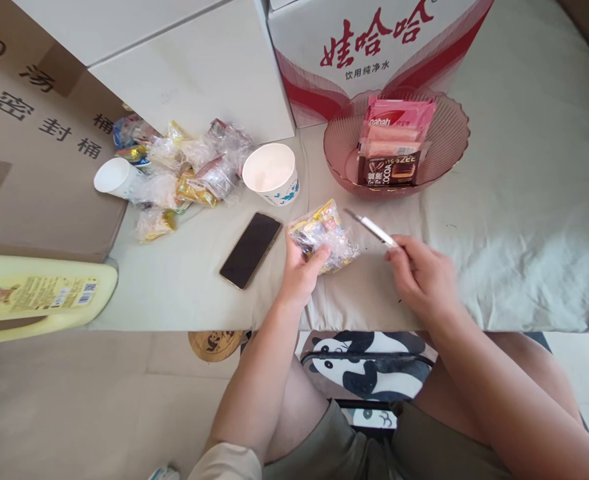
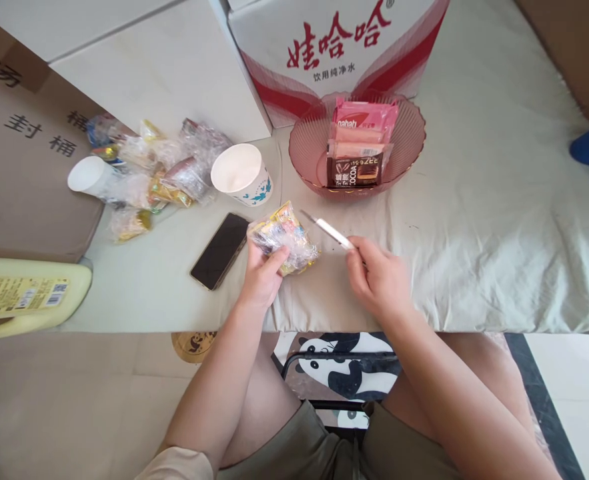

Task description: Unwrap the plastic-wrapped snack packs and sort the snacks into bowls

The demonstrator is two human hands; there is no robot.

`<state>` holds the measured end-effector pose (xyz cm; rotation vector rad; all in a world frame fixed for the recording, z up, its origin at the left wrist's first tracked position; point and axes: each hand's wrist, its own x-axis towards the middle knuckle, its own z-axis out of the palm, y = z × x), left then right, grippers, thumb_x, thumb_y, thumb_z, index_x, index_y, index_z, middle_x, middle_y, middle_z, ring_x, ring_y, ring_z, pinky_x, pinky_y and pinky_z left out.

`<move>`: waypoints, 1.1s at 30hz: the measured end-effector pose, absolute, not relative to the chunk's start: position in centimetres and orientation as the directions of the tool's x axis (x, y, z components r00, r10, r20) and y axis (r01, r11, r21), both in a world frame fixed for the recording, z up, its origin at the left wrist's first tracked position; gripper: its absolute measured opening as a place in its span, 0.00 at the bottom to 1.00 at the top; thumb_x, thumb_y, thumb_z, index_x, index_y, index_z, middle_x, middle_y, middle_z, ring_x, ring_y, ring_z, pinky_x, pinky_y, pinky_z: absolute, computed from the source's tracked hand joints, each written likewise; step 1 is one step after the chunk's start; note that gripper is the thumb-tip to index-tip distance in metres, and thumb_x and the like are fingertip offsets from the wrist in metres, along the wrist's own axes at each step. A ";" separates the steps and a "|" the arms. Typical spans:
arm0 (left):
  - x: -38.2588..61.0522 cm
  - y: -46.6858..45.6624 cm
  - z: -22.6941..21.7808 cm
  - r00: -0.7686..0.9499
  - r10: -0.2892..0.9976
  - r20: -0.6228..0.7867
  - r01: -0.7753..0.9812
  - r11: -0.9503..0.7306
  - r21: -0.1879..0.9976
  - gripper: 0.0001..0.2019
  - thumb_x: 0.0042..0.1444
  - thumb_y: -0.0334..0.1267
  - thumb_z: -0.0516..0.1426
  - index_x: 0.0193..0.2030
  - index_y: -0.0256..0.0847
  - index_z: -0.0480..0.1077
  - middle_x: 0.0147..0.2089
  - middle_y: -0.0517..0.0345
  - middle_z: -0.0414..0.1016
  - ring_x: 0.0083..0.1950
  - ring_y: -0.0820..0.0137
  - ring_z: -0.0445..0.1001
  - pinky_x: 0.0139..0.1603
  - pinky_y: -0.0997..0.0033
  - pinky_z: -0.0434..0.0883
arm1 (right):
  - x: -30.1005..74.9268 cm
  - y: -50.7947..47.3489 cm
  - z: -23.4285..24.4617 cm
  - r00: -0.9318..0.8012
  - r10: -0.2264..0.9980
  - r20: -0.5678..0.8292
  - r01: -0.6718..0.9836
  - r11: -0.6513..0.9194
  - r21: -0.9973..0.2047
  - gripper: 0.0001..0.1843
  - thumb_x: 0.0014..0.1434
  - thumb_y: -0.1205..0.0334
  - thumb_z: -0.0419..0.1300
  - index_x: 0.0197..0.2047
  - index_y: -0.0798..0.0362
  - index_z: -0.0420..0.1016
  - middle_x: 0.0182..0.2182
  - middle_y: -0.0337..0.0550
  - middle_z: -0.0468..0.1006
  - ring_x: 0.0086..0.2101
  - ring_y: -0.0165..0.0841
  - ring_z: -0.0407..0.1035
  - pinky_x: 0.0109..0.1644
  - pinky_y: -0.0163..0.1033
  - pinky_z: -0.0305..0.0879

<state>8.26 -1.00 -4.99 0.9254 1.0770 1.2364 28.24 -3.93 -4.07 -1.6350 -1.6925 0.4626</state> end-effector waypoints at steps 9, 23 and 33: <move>8.4 -0.7 -5.0 -0.004 0.994 -0.112 -0.293 0.106 0.950 0.38 0.47 0.51 0.70 0.63 0.56 0.58 0.59 0.57 0.71 0.60 0.64 0.72 0.63 0.61 0.69 | 27.9 -3.5 -5.3 0.163 0.942 0.294 0.855 0.013 -0.518 0.13 0.65 0.59 0.54 0.49 0.50 0.76 0.39 0.51 0.80 0.38 0.45 0.71 0.37 0.45 0.62; 10.4 -1.5 -3.9 0.039 0.979 -0.201 -0.460 0.196 0.866 0.27 0.46 0.50 0.70 0.46 0.48 0.61 0.44 0.61 0.74 0.46 0.67 0.76 0.49 0.67 0.71 | 27.9 -3.6 -5.1 -0.171 0.791 0.588 0.718 0.509 -0.476 0.09 0.61 0.68 0.59 0.44 0.47 0.74 0.39 0.42 0.82 0.46 0.41 0.76 0.48 0.47 0.60; 7.1 0.0 -5.9 -0.175 0.963 0.207 0.245 -0.161 0.956 0.28 0.53 0.49 0.66 0.55 0.47 0.60 0.55 0.50 0.71 0.58 0.61 0.72 0.59 0.60 0.68 | 28.8 -3.3 -5.5 0.236 0.799 0.553 0.571 0.346 -0.744 0.07 0.62 0.69 0.55 0.37 0.47 0.70 0.38 0.42 0.80 0.42 0.39 0.77 0.48 0.48 0.68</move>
